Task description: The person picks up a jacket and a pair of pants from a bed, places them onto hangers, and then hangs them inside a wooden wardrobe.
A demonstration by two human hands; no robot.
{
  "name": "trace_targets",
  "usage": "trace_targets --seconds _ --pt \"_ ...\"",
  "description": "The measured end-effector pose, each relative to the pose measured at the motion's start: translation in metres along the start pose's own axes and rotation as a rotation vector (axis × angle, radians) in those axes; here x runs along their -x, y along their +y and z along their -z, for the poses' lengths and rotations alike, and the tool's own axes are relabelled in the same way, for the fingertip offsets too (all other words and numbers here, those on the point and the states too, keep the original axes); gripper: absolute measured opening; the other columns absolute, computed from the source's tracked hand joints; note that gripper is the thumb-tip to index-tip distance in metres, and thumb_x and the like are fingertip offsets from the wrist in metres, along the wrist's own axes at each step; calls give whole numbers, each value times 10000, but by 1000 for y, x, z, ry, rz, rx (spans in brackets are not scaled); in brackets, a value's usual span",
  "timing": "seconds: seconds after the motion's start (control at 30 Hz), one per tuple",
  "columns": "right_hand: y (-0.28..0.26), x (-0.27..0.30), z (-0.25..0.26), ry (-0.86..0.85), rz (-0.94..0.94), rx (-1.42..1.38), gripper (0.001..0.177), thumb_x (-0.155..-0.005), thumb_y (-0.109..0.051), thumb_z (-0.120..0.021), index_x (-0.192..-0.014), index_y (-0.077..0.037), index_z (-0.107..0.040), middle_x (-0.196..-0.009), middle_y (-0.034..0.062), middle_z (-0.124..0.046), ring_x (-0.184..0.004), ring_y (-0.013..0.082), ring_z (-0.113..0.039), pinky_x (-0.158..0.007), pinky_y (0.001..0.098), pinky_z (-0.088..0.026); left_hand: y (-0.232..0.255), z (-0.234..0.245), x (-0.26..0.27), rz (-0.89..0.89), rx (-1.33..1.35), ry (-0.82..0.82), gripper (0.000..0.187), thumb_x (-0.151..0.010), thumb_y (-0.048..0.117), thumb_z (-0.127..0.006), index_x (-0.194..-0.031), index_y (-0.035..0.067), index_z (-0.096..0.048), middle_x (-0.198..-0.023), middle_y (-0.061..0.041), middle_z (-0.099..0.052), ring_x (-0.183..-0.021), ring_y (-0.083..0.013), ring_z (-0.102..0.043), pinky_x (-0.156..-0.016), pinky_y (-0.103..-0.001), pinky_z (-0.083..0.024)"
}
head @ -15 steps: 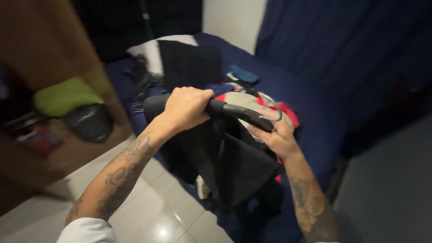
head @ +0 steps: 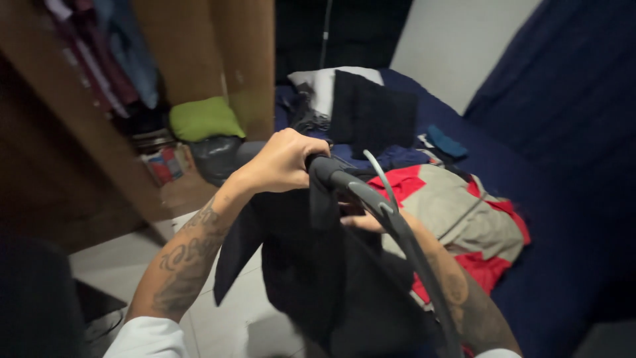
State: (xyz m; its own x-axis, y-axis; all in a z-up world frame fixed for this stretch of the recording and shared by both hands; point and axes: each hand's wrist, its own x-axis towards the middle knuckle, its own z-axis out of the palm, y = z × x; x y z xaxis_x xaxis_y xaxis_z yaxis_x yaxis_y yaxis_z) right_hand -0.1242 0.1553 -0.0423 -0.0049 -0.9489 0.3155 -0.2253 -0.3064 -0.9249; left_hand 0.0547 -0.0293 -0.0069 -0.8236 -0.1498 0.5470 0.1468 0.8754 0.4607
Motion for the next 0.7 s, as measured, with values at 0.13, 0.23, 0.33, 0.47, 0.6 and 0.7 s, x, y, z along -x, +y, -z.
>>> trace_targets --seconds 0.13,0.23,0.33,0.47,0.6,0.7 --pt "34 -31 -44 71 20 97 623 -877 -608 -613 -1297 -148 -637 -1288 65 -663 -1156 213 -660 -948 406 -563 -12 16 26 7 29 3 271 -628 242 -861 -848 215 -705 -718 -14 -728 -780 -354 -736 -726 -410 -579" --pt "58 -54 -74 119 49 171 597 -860 -581 -640 -1291 -169 -631 -1307 49 -643 -1168 212 -648 -962 402 -554 -19 27 42 -17 65 0 289 -645 258 -866 -874 197 -701 -743 -67 -717 -801 -378 -726 -717 -433 -571" --pt "89 -73 -96 161 85 233 575 -843 -555 -668 -1285 -189 -626 -1326 33 -622 -1181 211 -637 -977 398 -544 -38 37 63 42 61 3 269 -633 263 -873 -829 216 -695 -683 -9 -699 -714 -308 -725 -692 -354 -563" --pt "122 -102 -117 233 119 315 555 -821 -519 -704 -1277 -216 -619 -1351 11 -595 -1198 210 -622 -997 392 -531 -56 71 92 124 -56 52 264 -651 262 -874 -826 209 -684 -697 -40 -693 -743 -359 -712 -681 -396 -562" --pt "165 -134 -131 190 -28 474 485 -753 -265 -671 -1231 -298 -594 -1206 -28 -565 -1160 211 -635 -1004 414 -530 -70 100 119 241 -164 101 267 -648 255 -870 -816 199 -670 -682 -54 -688 -732 -368 -705 -671 -406 -553" --pt "244 -175 -116 212 -136 651 470 -728 -567 -766 -1100 -400 -530 -1128 -153 -468 -1066 95 -620 -996 332 -521 -73 120 137 407 -296 101 205 -632 158 -795 -785 192 -663 -662 -63 -681 -727 -386 -694 -663 -441 -540"
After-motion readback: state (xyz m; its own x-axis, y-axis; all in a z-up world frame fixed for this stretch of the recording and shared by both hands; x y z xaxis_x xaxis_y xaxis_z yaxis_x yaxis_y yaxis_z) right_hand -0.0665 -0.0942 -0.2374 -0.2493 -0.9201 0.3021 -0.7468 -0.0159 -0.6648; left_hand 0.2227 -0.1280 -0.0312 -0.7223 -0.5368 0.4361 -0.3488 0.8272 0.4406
